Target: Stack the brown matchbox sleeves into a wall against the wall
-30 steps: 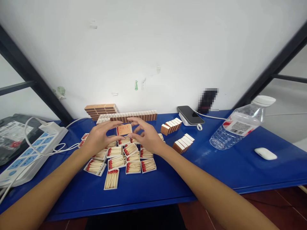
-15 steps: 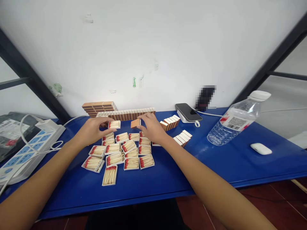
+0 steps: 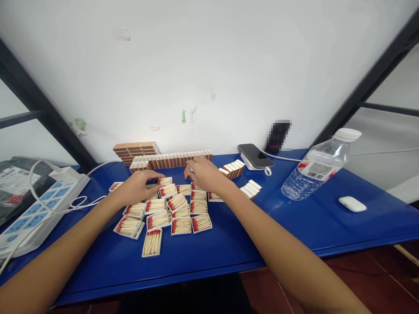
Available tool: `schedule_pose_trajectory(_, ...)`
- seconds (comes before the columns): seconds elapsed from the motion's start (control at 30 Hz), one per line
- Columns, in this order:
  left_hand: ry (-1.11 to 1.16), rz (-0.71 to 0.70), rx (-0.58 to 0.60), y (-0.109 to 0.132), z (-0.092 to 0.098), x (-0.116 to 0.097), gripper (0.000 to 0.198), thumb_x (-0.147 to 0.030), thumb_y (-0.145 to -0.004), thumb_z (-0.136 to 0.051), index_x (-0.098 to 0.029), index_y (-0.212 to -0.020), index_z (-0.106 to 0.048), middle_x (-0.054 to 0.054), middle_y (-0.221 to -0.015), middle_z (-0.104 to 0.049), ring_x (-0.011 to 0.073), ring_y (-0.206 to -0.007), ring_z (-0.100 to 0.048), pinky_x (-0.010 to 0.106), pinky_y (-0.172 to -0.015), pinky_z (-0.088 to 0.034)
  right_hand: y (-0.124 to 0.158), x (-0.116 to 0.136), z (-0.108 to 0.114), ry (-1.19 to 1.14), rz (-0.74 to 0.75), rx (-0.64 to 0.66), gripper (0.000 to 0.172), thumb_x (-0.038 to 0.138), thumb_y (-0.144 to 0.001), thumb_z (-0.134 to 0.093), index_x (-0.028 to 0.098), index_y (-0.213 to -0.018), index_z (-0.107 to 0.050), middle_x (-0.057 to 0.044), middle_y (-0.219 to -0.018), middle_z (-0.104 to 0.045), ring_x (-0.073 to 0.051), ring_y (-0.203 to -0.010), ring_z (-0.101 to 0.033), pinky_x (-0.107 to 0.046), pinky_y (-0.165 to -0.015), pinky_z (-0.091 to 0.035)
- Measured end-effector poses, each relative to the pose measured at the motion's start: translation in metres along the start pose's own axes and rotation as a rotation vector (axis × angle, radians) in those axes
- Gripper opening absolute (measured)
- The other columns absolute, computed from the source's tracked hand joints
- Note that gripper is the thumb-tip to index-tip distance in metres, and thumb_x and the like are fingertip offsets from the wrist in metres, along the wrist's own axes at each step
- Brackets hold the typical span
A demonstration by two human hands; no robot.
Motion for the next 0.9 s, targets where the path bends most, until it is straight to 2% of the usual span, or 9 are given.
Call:
schedule_pose_trajectory(0.17, 0.004, 0.004, 0.032, 0.001, 0.003, -0.004, 0.039, -0.039, -0.095, -0.056, -0.021, -0.125, -0.074, 0.007, -0.126, -0.076, 0.0281, -0.115, -0.07, 0.042, -0.1, -0.055, -0.002, 0.003, -0.002, -0.003, 0.007, -0.007, 0.041, 0.019, -0.099, -0.053, 0.016, -0.14, -0.06, -0.017, -0.125, -0.066, -0.033, -0.123, -0.057, -0.048, -0.102, -0.048)
schedule_pose_trajectory(0.27, -0.012, 0.007, 0.011, 0.002, 0.006, -0.001, 0.04, -0.039, -0.095, -0.056, -0.021, -0.128, -0.072, 0.007, -0.127, -0.075, 0.0277, -0.115, -0.07, 0.043, -0.1, -0.055, 0.004, -0.003, 0.017, 0.032, 0.003, -0.042, 0.04, 0.023, -0.1, -0.054, 0.019, -0.139, -0.061, -0.015, -0.118, -0.068, -0.032, -0.115, -0.058, -0.048, -0.099, -0.048)
schedule_pose_trajectory(0.37, -0.057, -0.004, -0.027, 0.002, 0.01, -0.001, 0.039, -0.038, -0.098, -0.052, -0.019, -0.125, -0.073, 0.009, -0.125, -0.075, 0.0279, -0.115, -0.069, 0.044, -0.1, -0.055, 0.016, -0.019, 0.044, 0.144, -0.039, -0.064, 0.034, 0.024, -0.098, -0.054, 0.019, -0.129, -0.069, -0.016, -0.109, -0.068, -0.034, -0.11, -0.057, -0.05, -0.095, -0.048)
schedule_pose_trajectory(0.47, -0.095, -0.029, -0.078, 0.001, 0.013, -0.005, 0.037, -0.037, -0.1, -0.049, -0.017, -0.12, -0.074, 0.01, -0.12, -0.076, 0.0278, -0.113, -0.069, 0.046, -0.101, -0.054, 0.03, -0.037, 0.06, 0.191, -0.101, -0.002, 0.034, 0.024, -0.094, -0.056, 0.021, -0.124, -0.072, -0.015, -0.112, -0.069, -0.036, -0.112, -0.054, -0.054, -0.094, -0.047)
schedule_pose_trajectory(0.6, -0.123, -0.055, -0.109, 0.002, 0.015, -0.009, 0.035, -0.036, -0.1, -0.05, -0.018, -0.118, -0.074, 0.01, -0.118, -0.077, 0.0278, -0.111, -0.069, 0.047, -0.099, -0.054, 0.045, -0.05, 0.059, 0.135, -0.128, 0.151, 0.041, 0.022, -0.085, -0.063, 0.028, -0.124, -0.074, -0.012, -0.128, -0.068, -0.039, -0.123, -0.052, -0.056, -0.097, -0.045)
schedule_pose_trajectory(0.77, -0.166, -0.07, -0.108, 0.002, 0.016, -0.012, 0.034, -0.036, -0.099, -0.052, -0.017, -0.115, -0.075, 0.01, -0.114, -0.078, 0.029, -0.108, -0.07, 0.048, -0.096, -0.056, 0.053, -0.064, 0.048, 0.138, -0.173, 0.287, 0.05, 0.016, -0.08, -0.066, 0.032, -0.126, -0.073, -0.01, -0.145, -0.061, -0.04, -0.135, -0.046, -0.059, -0.1, -0.044)
schedule_pose_trajectory(0.83, -0.174, -0.074, -0.109, 0.002, 0.016, -0.013, 0.033, -0.037, -0.099, -0.052, -0.018, -0.113, -0.076, 0.01, -0.111, -0.078, 0.0287, -0.106, -0.07, 0.048, -0.095, -0.056, 0.053, -0.069, 0.046, 0.167, -0.205, 0.305, 0.048, 0.015, -0.078, -0.069, 0.032, -0.123, -0.074, -0.01, -0.147, -0.059, -0.042, -0.137, -0.044, -0.061, -0.101, -0.043)
schedule_pose_trajectory(0.9, -0.181, -0.073, -0.111, 0.002, 0.017, -0.014, 0.032, -0.037, -0.099, -0.053, -0.019, -0.111, -0.077, 0.01, -0.109, -0.078, 0.0287, -0.105, -0.071, 0.048, -0.093, -0.056, 0.052, -0.071, 0.047, 0.171, -0.215, 0.299, 0.039, 0.018, -0.078, -0.072, 0.029, -0.115, -0.077, -0.011, -0.145, -0.061, -0.043, -0.135, -0.045, -0.06, -0.1, -0.043)
Point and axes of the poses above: each hand's wrist, its own y-axis away from the middle knuckle, its own z-axis out of the back of the hand, x = y × z, the point moved 8 cm from there along -y, towards the middle knuckle
